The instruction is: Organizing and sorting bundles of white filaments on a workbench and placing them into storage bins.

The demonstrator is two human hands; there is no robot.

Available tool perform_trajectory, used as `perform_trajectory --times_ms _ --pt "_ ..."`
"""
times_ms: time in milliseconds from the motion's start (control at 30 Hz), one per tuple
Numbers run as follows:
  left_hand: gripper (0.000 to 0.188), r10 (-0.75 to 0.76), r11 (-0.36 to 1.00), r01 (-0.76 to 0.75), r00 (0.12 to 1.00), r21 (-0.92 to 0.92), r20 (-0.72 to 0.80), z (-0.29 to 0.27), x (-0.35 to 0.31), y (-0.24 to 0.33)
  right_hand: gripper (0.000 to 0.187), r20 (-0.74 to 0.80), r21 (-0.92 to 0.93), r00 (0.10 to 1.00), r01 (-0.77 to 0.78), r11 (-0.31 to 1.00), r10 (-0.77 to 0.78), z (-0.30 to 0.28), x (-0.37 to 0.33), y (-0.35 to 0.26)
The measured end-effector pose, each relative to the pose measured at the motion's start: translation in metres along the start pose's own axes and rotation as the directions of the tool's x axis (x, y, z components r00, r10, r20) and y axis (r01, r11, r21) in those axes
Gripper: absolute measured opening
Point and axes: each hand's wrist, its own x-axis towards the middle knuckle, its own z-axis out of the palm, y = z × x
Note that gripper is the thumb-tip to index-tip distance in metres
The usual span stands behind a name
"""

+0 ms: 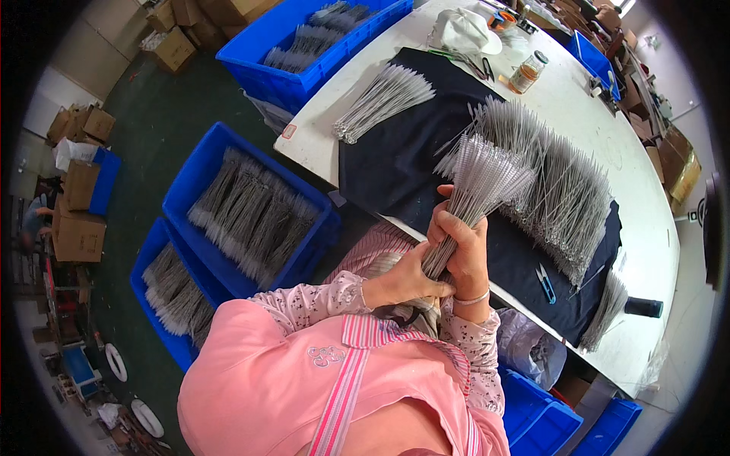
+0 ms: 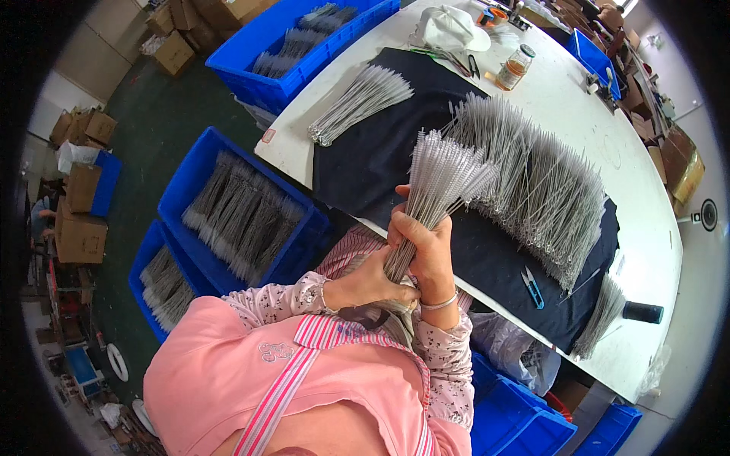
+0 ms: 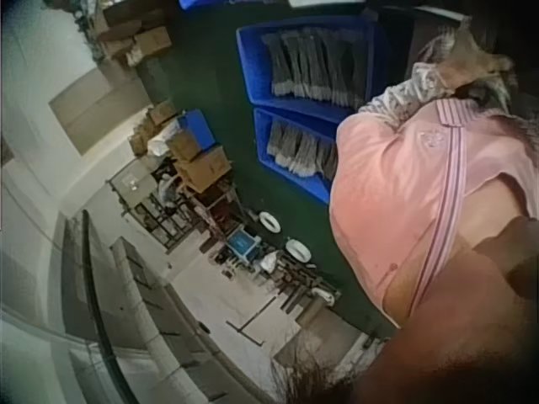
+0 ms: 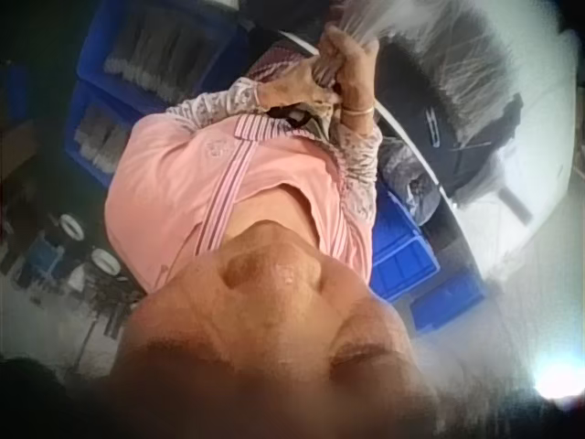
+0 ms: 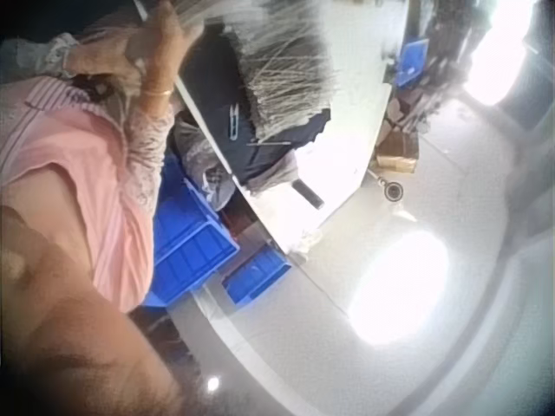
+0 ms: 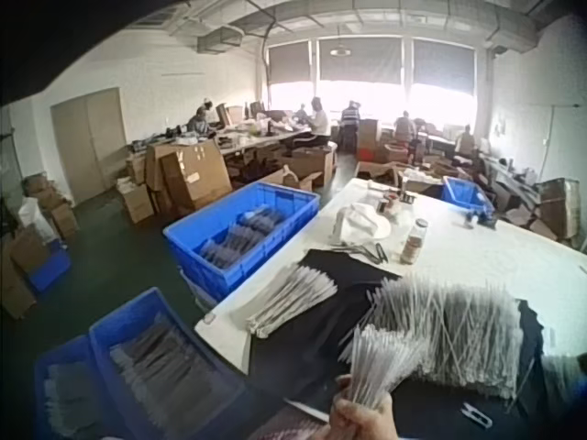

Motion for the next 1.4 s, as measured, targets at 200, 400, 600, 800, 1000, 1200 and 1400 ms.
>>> perform_trajectory --times_ms 200,400,600,800,1000,1200,1400 --pt "0.050 0.204 0.979 -0.180 0.910 0.100 -0.362 0.007 0.010 -0.027 0.038 -0.153 -0.172 0.988 -0.020 0.985 -0.006 0.013 0.011 0.005" --pt "0.025 -0.285 0.940 0.291 0.957 -0.177 0.057 -0.030 0.008 0.007 0.044 0.028 -0.046 0.993 -0.112 0.993 0.114 0.002 0.020 0.010" --pt "0.048 -0.160 0.979 0.165 0.986 -0.119 0.045 -0.054 0.018 -0.003 0.041 -0.186 -0.208 0.959 0.175 0.962 -0.214 -0.023 0.016 0.042" --pt "0.054 -0.237 0.909 0.261 0.965 -0.323 0.113 -0.051 0.015 0.003 0.012 -0.195 -0.088 0.965 0.160 0.983 -0.175 -0.038 0.014 0.054" --pt "0.052 -0.215 0.912 0.227 0.974 -0.343 0.073 -0.055 0.019 -0.012 0.014 -0.262 0.029 0.961 0.097 0.995 -0.086 -0.031 0.013 0.052" --pt "0.047 -0.175 0.960 0.157 0.983 -0.234 -0.061 -0.049 0.022 -0.014 0.006 -0.256 0.076 0.967 0.033 0.997 -0.012 -0.032 0.015 0.055" --pt "0.049 -0.177 0.966 0.147 0.975 -0.213 -0.132 -0.049 0.022 -0.016 0.022 -0.300 0.138 0.954 0.069 0.988 -0.024 -0.036 0.017 0.056"
